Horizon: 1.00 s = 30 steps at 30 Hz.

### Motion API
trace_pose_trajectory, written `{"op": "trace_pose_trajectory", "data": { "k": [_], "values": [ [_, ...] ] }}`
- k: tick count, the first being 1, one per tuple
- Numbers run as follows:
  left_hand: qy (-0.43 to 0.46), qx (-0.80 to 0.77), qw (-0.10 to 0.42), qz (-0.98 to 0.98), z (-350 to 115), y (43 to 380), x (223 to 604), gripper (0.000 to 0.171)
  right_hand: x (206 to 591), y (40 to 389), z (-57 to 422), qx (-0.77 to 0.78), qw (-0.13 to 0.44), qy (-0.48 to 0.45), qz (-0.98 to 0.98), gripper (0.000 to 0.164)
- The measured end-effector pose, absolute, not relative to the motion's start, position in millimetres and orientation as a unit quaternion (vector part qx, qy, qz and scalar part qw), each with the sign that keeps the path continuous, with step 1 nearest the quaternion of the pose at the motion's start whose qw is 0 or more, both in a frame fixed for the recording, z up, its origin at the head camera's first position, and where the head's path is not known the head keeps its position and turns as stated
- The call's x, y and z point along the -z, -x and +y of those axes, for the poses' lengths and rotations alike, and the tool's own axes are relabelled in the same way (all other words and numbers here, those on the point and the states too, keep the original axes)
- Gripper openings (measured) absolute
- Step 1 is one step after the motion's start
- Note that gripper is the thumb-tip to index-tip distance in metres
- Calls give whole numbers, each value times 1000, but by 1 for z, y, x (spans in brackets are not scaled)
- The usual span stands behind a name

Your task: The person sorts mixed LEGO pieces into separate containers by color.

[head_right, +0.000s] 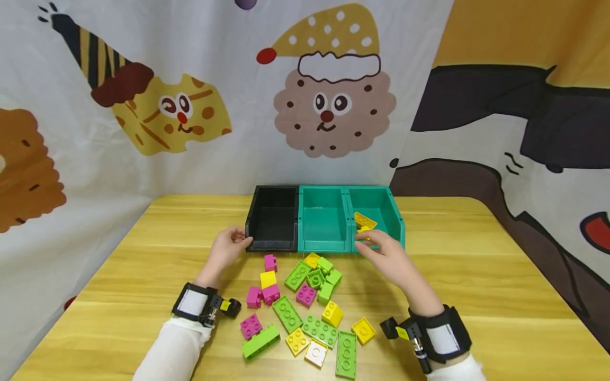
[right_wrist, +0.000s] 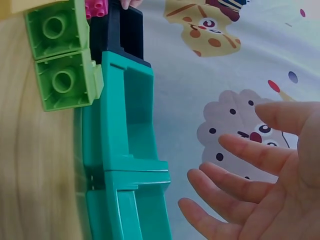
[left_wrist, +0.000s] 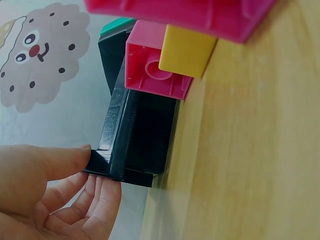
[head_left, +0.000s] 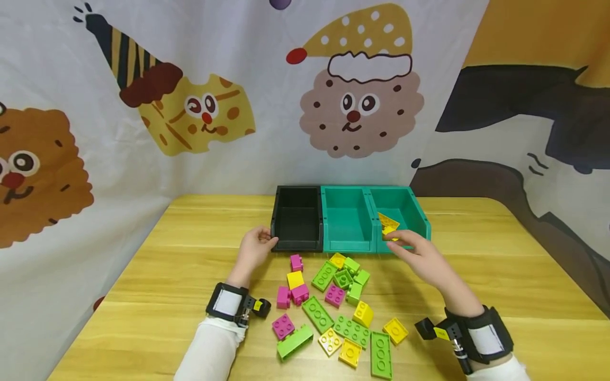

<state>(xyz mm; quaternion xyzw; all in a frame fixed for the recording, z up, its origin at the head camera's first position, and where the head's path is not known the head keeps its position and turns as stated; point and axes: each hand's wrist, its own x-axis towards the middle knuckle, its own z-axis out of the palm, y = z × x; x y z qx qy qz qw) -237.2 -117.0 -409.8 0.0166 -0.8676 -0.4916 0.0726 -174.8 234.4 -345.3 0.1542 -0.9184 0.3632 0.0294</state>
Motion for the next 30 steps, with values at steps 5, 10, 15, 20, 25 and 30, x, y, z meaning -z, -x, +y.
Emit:
{"op": "trace_pose_trajectory", "data": {
  "k": [5,10,15,20,25,30],
  "values": [
    [-19,490,70,-869,-118,238,410,20,347,168,236,-366,23,-175,-914,32],
    [-20,491,71,-868,-117,238,409,21,347,166,238,-361,19,-199,-911,29],
    [-23,487,69,-870,-117,238,408,20,350,162,241,-314,22,-248,-916,36],
    [-20,485,71,-871,-117,238,407,20,348,152,242,-246,-34,-321,-914,62],
    [-19,484,73,-872,-117,238,407,19,349,144,236,-228,-162,-330,-902,68],
    [-20,482,72,-873,-117,238,409,20,355,139,230,-206,-250,-265,-908,67]
  ]
}}
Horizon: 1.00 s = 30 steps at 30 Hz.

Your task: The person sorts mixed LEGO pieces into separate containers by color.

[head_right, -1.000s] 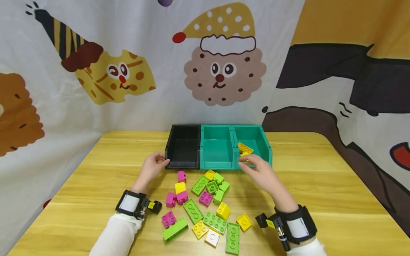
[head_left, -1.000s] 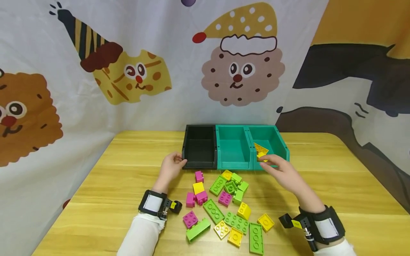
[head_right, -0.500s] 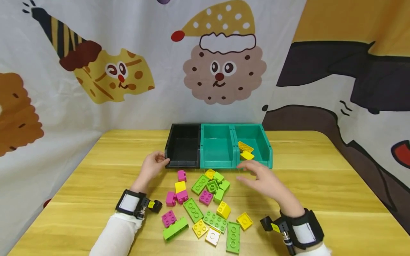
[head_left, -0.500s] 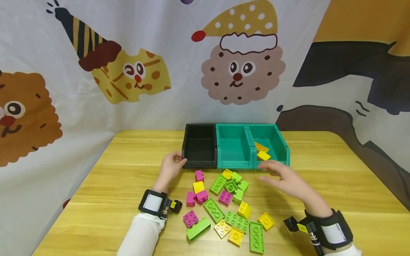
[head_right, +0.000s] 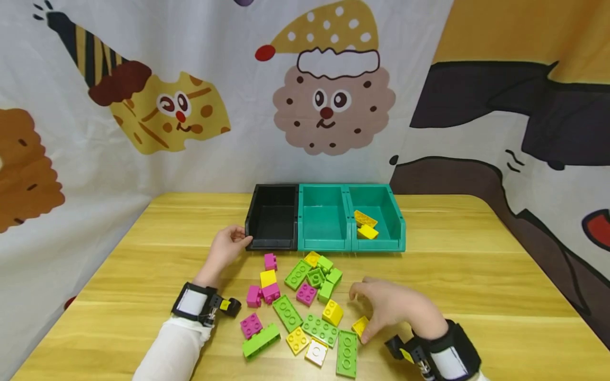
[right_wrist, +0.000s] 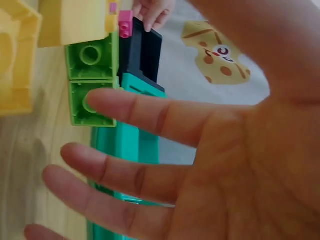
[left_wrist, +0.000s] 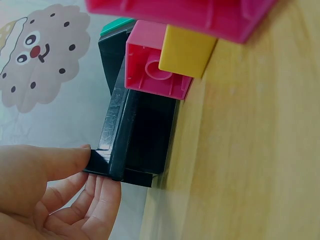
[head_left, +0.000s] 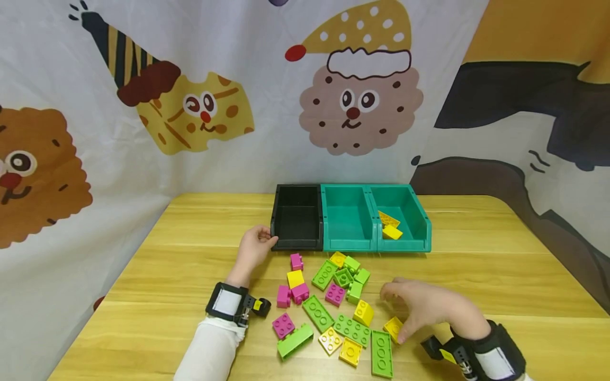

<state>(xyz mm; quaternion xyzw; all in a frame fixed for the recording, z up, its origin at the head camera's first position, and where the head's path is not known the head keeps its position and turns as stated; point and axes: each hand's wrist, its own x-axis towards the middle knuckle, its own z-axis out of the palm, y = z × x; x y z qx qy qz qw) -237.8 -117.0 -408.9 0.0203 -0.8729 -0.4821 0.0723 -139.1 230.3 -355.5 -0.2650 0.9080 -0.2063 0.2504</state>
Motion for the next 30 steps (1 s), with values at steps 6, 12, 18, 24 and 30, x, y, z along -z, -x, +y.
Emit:
{"op": "trace_pose_trajectory", "data": {
  "k": [6,12,18,24,30],
  "values": [
    [-20,484,72,-872,-117,238,410,19,363,138,227,199,277,236,910,63],
    [-19,488,71,-870,-117,239,409,19,368,136,222,186,285,237,910,56],
    [-20,491,68,-868,-118,239,411,19,372,137,217,178,284,249,909,48],
    [-24,494,66,-867,-118,238,411,20,373,137,215,195,287,254,903,42],
    [-25,493,65,-867,-118,238,410,20,374,138,215,194,287,264,900,36]
  ]
}}
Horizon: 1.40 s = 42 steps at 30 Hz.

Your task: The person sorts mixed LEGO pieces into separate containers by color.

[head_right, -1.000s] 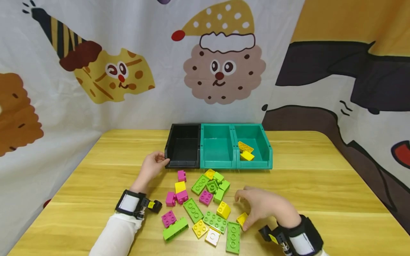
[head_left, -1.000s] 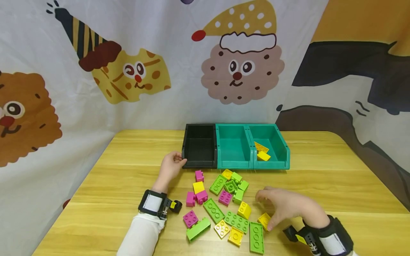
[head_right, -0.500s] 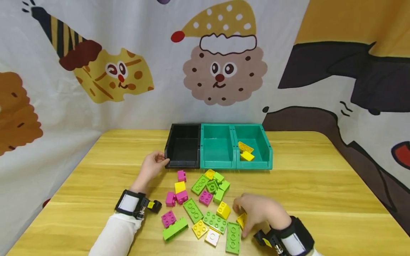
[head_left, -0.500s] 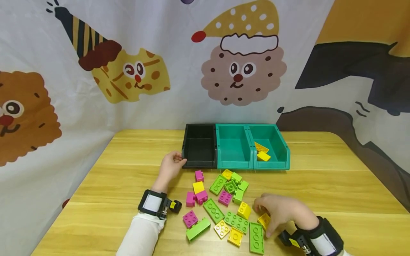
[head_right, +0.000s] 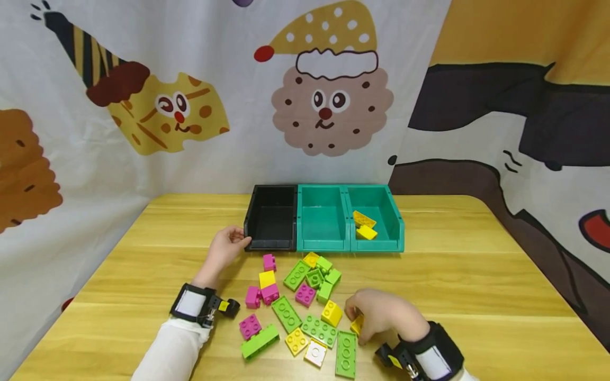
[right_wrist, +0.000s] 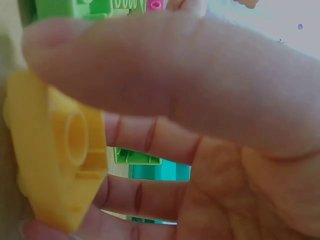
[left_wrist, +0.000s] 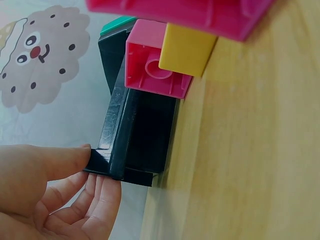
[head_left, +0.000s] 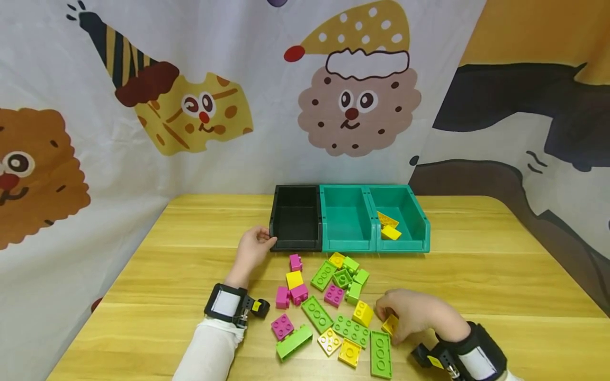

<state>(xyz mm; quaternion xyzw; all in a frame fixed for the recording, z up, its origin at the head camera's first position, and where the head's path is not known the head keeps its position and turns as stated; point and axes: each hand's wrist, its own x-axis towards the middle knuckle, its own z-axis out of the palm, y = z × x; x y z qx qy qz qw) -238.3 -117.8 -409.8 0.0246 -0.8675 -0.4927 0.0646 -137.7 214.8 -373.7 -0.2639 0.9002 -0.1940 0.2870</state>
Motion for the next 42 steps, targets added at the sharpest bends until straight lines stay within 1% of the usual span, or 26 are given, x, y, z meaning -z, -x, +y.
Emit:
{"op": "trace_pose_trajectory", "data": {
  "k": [6,9,15,23,34,42],
  "values": [
    [-22,488,68,-870,-118,238,410,20,374,137,215,188,282,264,903,34],
    [-19,488,70,-870,-118,238,410,20,375,138,216,193,267,270,904,31],
    [-16,490,69,-869,-118,238,410,21,369,139,222,214,205,277,914,29],
    [-18,488,67,-870,-118,239,411,22,361,141,223,220,97,272,932,36],
    [-17,488,73,-870,-119,239,410,20,358,147,222,261,27,242,934,39],
    [-13,499,73,-864,-118,237,408,20,359,157,229,268,-34,174,947,38]
  ]
}}
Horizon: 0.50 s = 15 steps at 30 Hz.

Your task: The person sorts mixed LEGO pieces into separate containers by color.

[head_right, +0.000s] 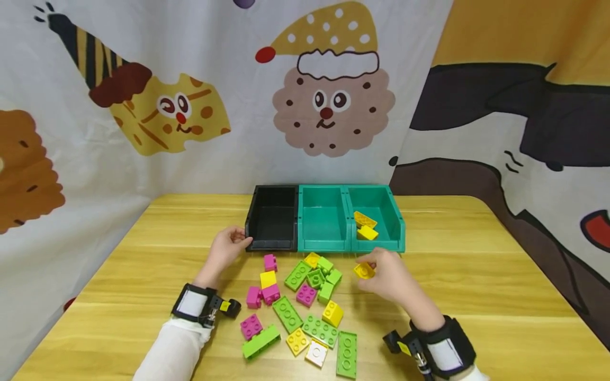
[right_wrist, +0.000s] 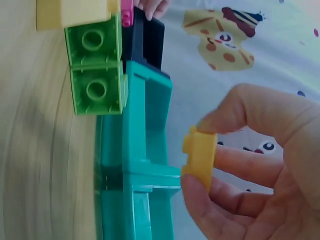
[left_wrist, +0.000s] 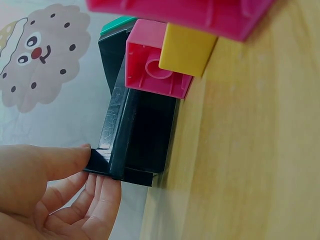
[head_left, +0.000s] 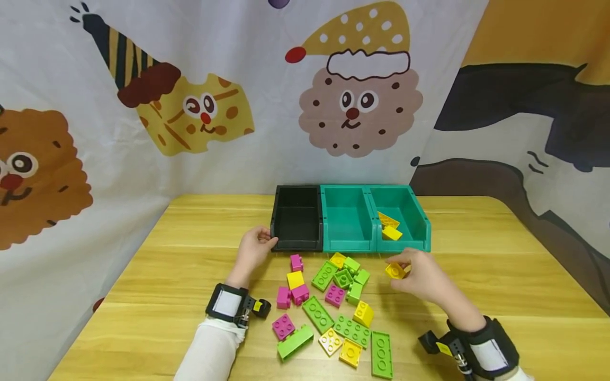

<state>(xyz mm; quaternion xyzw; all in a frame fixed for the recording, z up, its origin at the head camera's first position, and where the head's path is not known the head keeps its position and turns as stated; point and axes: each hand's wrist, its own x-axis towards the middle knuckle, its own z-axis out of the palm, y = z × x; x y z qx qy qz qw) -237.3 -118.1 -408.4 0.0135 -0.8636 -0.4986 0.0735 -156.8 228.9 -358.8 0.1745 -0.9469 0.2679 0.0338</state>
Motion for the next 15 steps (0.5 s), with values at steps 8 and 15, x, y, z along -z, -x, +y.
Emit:
{"op": "trace_pose_trajectory", "data": {
  "k": [8,15],
  "values": [
    [-15,494,76,-866,-116,237,409,20,358,179,238,-300,94,-104,-944,38],
    [-18,489,75,-869,-118,238,410,20,355,202,241,-299,140,-68,-941,44]
  ]
}}
